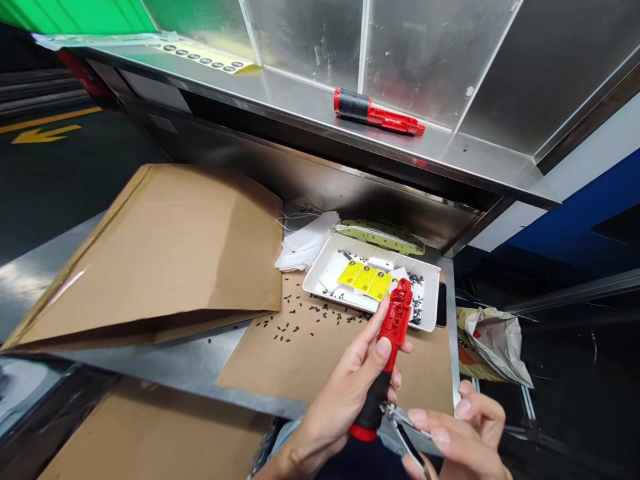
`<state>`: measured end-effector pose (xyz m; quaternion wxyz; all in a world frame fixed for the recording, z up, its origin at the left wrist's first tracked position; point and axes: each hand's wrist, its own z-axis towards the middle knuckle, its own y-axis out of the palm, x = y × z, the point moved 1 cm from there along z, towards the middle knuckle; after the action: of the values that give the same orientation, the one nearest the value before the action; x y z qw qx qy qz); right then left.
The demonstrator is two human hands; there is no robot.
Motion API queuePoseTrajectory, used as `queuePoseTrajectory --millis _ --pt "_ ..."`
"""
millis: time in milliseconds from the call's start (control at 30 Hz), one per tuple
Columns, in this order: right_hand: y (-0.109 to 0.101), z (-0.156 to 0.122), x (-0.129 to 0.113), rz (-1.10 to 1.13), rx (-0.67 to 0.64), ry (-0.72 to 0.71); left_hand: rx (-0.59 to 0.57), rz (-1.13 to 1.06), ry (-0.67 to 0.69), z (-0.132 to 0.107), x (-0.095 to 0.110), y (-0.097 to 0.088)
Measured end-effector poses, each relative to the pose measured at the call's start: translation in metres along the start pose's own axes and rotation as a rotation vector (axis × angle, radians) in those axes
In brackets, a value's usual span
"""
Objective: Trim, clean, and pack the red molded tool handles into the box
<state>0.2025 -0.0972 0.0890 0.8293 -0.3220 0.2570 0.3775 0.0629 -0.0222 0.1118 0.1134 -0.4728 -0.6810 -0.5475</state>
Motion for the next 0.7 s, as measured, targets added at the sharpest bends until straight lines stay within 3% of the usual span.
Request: queuePoseTrajectory --millis 333,500,700 --pt "-0.001 0.008 0.013 -0.074 -0.101 -0.252 0.035 0.023 -0.022 -0.005 0.005 0.005" --pt "0.007 0.004 0.002 -0.054 -0.051 -0.099 0.033 0.012 -0.018 -0.004 0.004 0.004" --pt "0.011 0.006 -0.007 -0.028 -0.042 -0.069 0.024 0.015 -0.032 -0.002 0.002 0.002"
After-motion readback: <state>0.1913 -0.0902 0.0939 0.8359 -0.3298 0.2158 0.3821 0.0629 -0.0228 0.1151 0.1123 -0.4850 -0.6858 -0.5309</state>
